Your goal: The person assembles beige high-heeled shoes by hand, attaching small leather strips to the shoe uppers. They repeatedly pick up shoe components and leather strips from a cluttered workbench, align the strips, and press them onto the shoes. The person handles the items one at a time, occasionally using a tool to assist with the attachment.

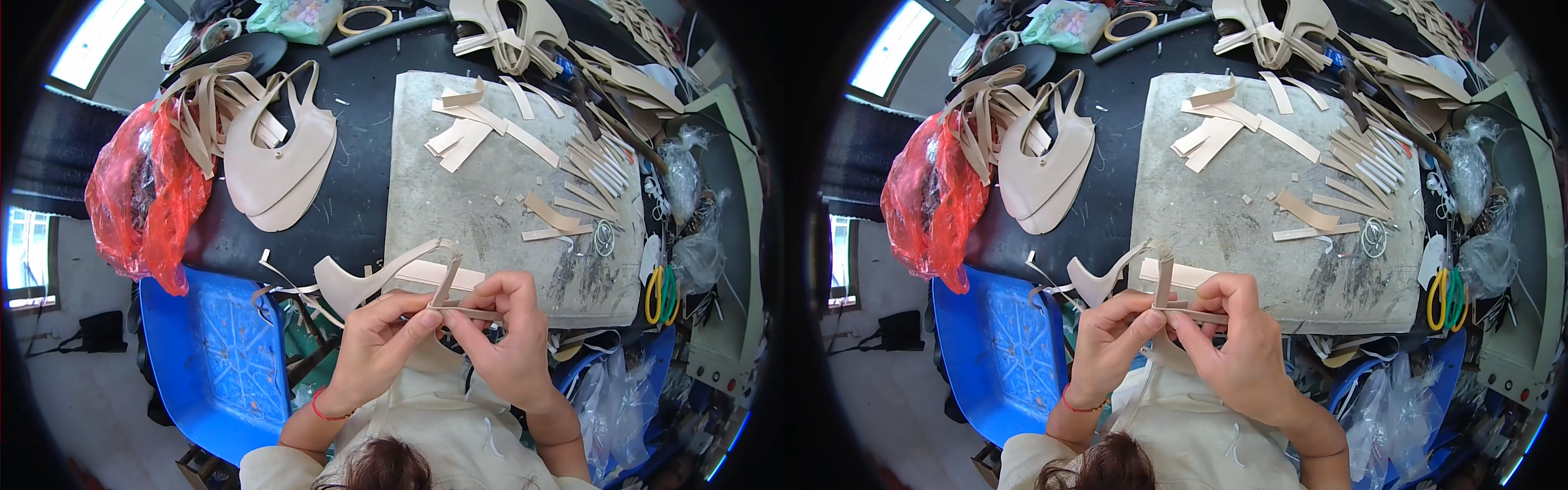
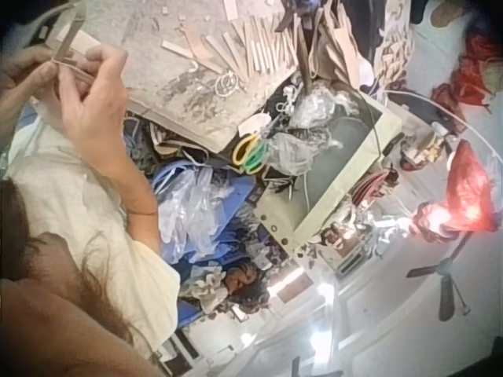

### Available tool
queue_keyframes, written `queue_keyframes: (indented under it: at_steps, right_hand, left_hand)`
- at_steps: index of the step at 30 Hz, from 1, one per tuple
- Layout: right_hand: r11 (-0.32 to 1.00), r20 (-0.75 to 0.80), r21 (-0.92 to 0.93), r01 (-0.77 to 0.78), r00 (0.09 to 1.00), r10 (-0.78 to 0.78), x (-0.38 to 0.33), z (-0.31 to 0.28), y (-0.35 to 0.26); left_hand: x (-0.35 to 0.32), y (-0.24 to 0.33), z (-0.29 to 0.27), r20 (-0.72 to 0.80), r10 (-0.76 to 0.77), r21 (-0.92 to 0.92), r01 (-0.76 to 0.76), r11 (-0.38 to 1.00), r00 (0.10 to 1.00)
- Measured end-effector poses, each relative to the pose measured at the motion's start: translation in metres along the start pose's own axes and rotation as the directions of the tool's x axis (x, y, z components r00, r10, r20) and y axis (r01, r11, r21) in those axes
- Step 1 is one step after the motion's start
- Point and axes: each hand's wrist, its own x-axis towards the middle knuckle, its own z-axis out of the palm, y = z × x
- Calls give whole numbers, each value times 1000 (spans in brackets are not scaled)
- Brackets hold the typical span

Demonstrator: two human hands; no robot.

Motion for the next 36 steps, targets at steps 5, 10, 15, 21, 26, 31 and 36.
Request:
queue_keyframes:
  at_steps: [5,10,15,21,26,31,36]
  right_hand:
    - [992,2,-27,125,992,-125,-4,-2,11]
    - [992,-4,-21,121,993,-121,-3,-1,10]
    - [998,28,-2,66,997,-66,-3,0,8]
    - [977,-7,-123,177,984,-179,-4,3,16]
    - [987,-149,-97,127,979,-140,3,-5,13]
    - [995,-92,89,43,995,-35,11,-33,17]
    - [987,-69,157,-20,997,32,13,-33,16]
  left_hand:
    - [-1,-3,3,-52,-26,-39,24,999,998]
    - [-1,-2,6,-64,-33,-31,31,999,997]
    - [-1,-5,9,-88,-45,-45,41,998,995]
    - [-2,-10,17,-62,-57,-112,50,992,996]
    - [-1,-9,18,-47,-25,-33,23,999,999]
    - [8,-2,12,-69,19,-4,-19,1000,997]
    - [16,6,9,-26,-13,155,17,988,1000]
